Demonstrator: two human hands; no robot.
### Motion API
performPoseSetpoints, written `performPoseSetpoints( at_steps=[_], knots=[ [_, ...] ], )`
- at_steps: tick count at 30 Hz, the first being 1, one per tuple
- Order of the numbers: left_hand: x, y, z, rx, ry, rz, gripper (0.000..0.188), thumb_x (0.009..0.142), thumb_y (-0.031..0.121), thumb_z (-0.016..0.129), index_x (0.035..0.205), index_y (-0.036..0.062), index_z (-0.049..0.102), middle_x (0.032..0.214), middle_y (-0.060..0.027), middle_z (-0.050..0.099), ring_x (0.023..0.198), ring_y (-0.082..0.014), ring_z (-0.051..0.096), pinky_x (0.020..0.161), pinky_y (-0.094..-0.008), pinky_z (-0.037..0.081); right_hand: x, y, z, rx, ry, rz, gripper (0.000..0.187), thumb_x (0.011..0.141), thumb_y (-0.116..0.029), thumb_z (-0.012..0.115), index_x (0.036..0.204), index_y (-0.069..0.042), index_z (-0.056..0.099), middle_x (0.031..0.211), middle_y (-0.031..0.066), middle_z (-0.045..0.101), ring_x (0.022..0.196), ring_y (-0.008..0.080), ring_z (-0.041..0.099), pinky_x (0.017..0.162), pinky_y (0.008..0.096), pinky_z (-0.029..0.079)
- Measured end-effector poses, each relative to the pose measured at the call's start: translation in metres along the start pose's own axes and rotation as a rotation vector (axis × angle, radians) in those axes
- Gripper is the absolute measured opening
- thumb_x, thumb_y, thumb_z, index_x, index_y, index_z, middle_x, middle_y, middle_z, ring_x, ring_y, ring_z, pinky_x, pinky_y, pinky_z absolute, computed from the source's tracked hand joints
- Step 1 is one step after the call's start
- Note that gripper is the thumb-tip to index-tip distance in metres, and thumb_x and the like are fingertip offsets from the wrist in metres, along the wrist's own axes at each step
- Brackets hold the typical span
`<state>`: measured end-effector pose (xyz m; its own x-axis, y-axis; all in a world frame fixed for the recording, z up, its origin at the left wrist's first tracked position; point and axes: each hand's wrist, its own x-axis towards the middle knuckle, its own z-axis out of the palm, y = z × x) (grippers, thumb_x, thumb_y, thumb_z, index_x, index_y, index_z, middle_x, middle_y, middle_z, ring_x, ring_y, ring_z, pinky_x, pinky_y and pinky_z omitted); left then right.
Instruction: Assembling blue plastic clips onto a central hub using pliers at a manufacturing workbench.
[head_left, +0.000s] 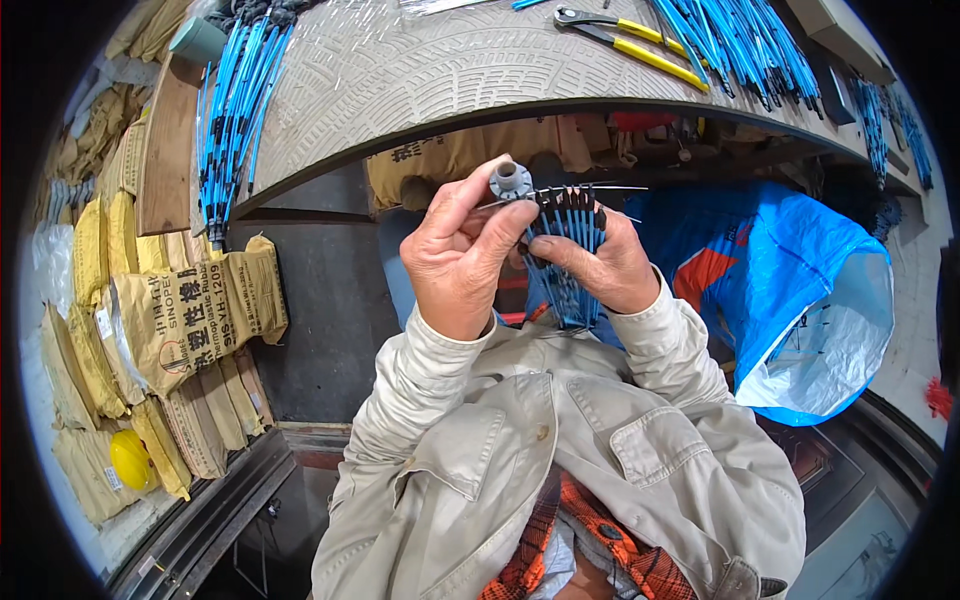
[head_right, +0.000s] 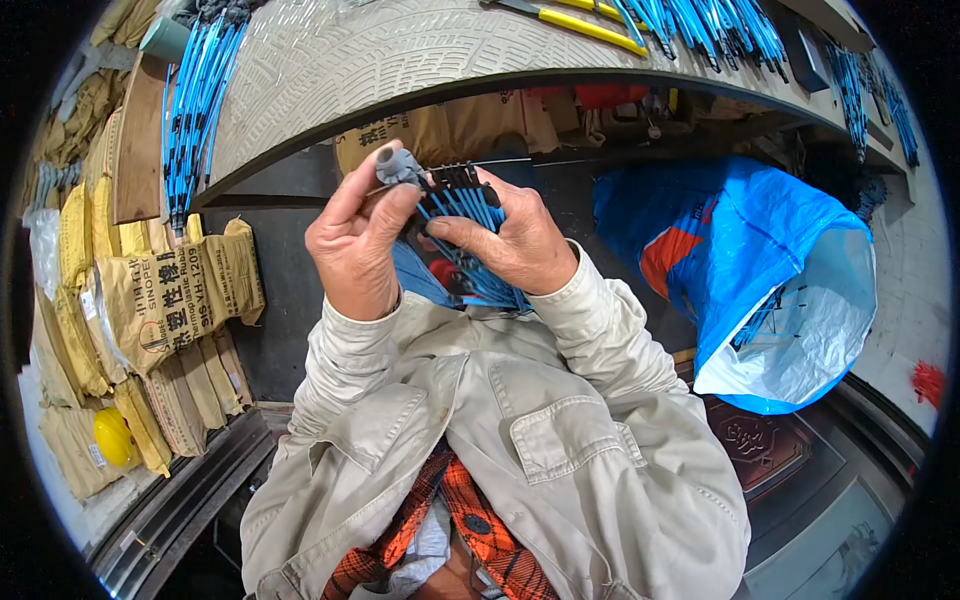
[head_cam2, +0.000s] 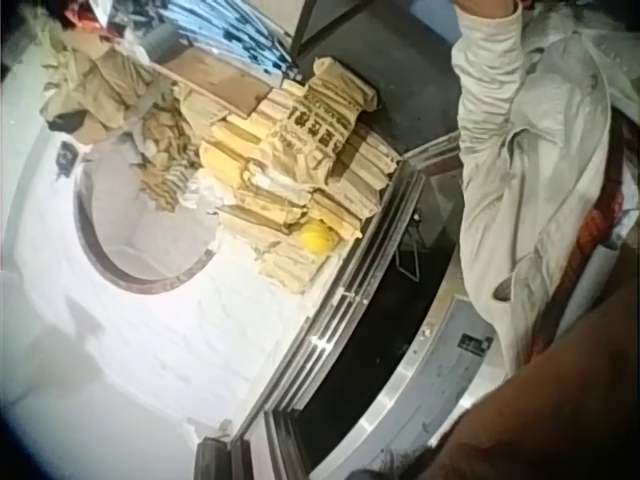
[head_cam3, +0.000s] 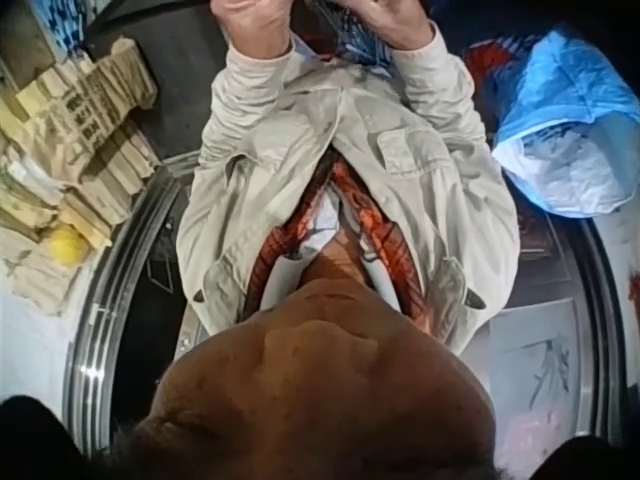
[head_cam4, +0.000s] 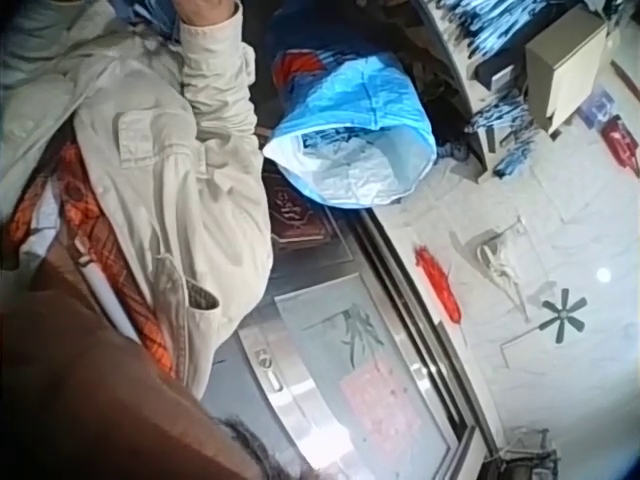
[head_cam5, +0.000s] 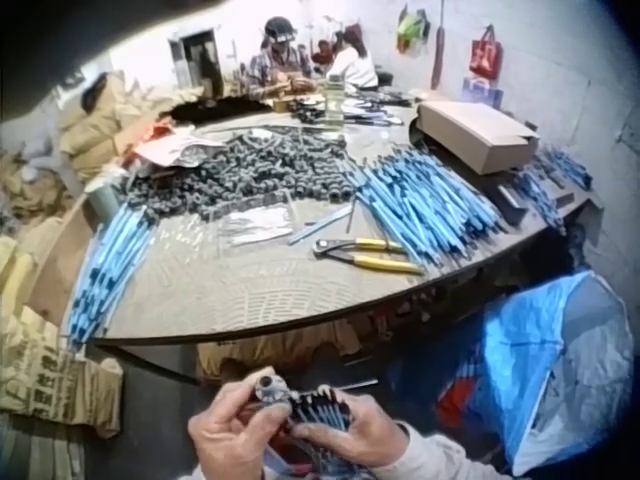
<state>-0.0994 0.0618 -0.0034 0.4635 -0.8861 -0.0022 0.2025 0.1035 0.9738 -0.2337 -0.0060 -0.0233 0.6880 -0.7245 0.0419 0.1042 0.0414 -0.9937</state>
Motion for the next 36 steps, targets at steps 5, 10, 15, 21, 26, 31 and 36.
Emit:
performPoseSetpoints(
  at_steps=[5,10,15,21,26,31,36],
  knots=[
    [0.001,0.006,0.004,-0.020,0.003,0.006,0.036,0.081,-0.001,0.058,0.116,-0.0070,0.053,0.108,-0.0158,0.060,0.091,-0.0187,0.059,0.080,-0.0230,0.046,-0.001,-0.010,0.003,0.062,0.022,-0.023,0.025,0.079,-0.005,0.066,0.101,0.000,0.056,0.075,0.0048,0.065,0.061,0.0099,0.057,0.059,0.0193,0.045],
    [0.007,-0.003,-0.006,-0.122,-0.125,-0.009,0.036,0.082,0.003,0.059,0.116,-0.0073,0.052,0.104,-0.0143,0.061,0.093,-0.0190,0.058,0.082,-0.0240,0.045,0.001,0.012,-0.011,0.007,-0.085,0.029,0.024,0.078,-0.005,0.066,0.099,-0.001,0.056,0.077,0.0031,0.061,0.065,0.0097,0.053,0.064,0.0206,0.043],
    [0.005,0.004,-0.013,-0.068,-0.119,-0.055,0.031,0.080,-0.002,0.062,0.110,-0.0063,0.058,0.095,-0.0067,0.057,0.077,-0.0113,0.053,0.069,-0.0178,0.042,0.013,0.013,-0.003,0.211,0.055,-0.218,0.026,0.077,-0.003,0.064,0.100,-0.004,0.053,0.089,0.0059,0.058,0.079,0.0155,0.052,0.076,0.0273,0.041],
    [-0.002,0.009,-0.012,0.214,-0.103,0.111,0.029,0.080,0.000,0.061,0.109,-0.0060,0.059,0.094,-0.0071,0.057,0.077,-0.0113,0.052,0.070,-0.0185,0.041,0.017,0.011,-0.005,0.064,-0.088,-0.289,0.029,0.077,-0.003,0.062,0.103,-0.005,0.049,0.091,0.0067,0.054,0.083,0.0172,0.048,0.079,0.0302,0.038],
    [-0.003,0.011,-0.015,0.275,-0.132,0.112,0.030,0.080,0.001,0.061,0.110,-0.0059,0.058,0.094,-0.0077,0.057,0.078,-0.0114,0.051,0.070,-0.0189,0.040,0.012,0.013,-0.003,0.079,-0.011,-0.239,0.028,0.077,-0.005,0.063,0.102,-0.003,0.050,0.087,0.0064,0.053,0.074,0.0162,0.048,0.071,0.0269,0.039],
    [-0.002,0.010,-0.019,0.160,-0.213,0.111,0.031,0.082,0.003,0.060,0.111,-0.0061,0.057,0.095,-0.0086,0.057,0.078,-0.0123,0.051,0.070,-0.0199,0.040,0.004,0.011,-0.002,-0.077,0.000,-0.204,0.028,0.078,-0.007,0.065,0.101,-0.002,0.050,0.084,0.0062,0.052,0.067,0.0153,0.046,0.065,0.0235,0.039],
    [-0.004,0.007,-0.022,0.095,-0.221,0.084,0.033,0.082,0.008,0.061,0.111,-0.0063,0.056,0.097,-0.0101,0.057,0.081,-0.0141,0.051,0.073,-0.0213,0.039,0.005,0.013,-0.002,-0.145,-0.028,-0.313,0.027,0.079,-0.009,0.065,0.100,-0.001,0.050,0.084,0.0059,0.052,0.064,0.0144,0.045,0.062,0.0222,0.039]
  ],
)
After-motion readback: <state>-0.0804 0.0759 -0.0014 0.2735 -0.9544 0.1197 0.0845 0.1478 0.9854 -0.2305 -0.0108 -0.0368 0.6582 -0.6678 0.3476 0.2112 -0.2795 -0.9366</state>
